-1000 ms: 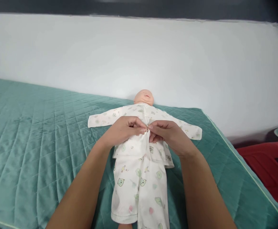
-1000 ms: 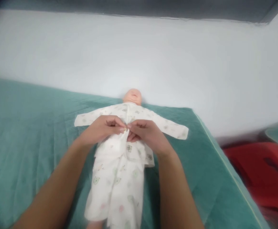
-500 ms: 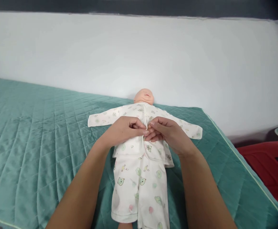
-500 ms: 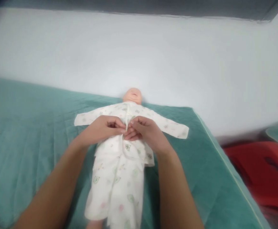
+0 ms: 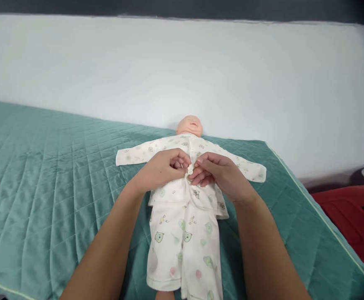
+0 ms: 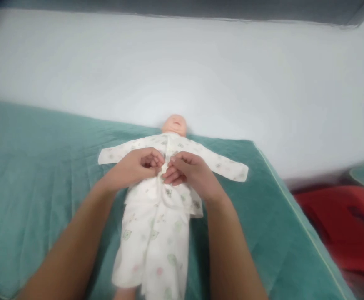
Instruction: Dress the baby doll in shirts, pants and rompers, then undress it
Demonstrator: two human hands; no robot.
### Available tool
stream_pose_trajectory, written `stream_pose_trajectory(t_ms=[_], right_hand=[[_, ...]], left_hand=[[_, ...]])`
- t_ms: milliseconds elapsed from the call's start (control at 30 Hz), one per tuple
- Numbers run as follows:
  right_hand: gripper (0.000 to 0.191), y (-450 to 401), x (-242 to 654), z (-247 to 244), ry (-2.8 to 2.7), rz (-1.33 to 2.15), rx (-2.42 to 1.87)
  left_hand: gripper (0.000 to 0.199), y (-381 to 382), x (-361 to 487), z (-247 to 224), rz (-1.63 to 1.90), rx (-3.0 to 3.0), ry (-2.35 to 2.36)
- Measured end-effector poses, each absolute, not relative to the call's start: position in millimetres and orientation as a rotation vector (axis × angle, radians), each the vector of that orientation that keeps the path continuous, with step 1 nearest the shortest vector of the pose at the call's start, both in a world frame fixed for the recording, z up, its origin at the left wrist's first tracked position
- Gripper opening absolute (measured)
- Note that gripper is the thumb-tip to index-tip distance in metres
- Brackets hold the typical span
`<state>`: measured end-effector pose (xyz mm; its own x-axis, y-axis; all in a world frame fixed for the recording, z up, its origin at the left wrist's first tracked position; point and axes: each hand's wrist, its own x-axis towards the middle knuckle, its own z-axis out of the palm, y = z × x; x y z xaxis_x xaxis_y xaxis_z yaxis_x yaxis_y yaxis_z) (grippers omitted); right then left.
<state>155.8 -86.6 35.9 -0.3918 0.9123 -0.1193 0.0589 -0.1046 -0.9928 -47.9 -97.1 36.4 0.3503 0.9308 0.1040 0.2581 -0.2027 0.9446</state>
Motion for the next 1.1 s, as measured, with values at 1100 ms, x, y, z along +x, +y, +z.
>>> stream_pose_trajectory(t_ms=[1100], right_hand=[[0.067, -71.4, 151.4, 8.4, -1.893, 0.752, -1.21]], left_hand=[[0.019, -67.6, -57.4, -5.2, 1.454, 1.685, 1.496]])
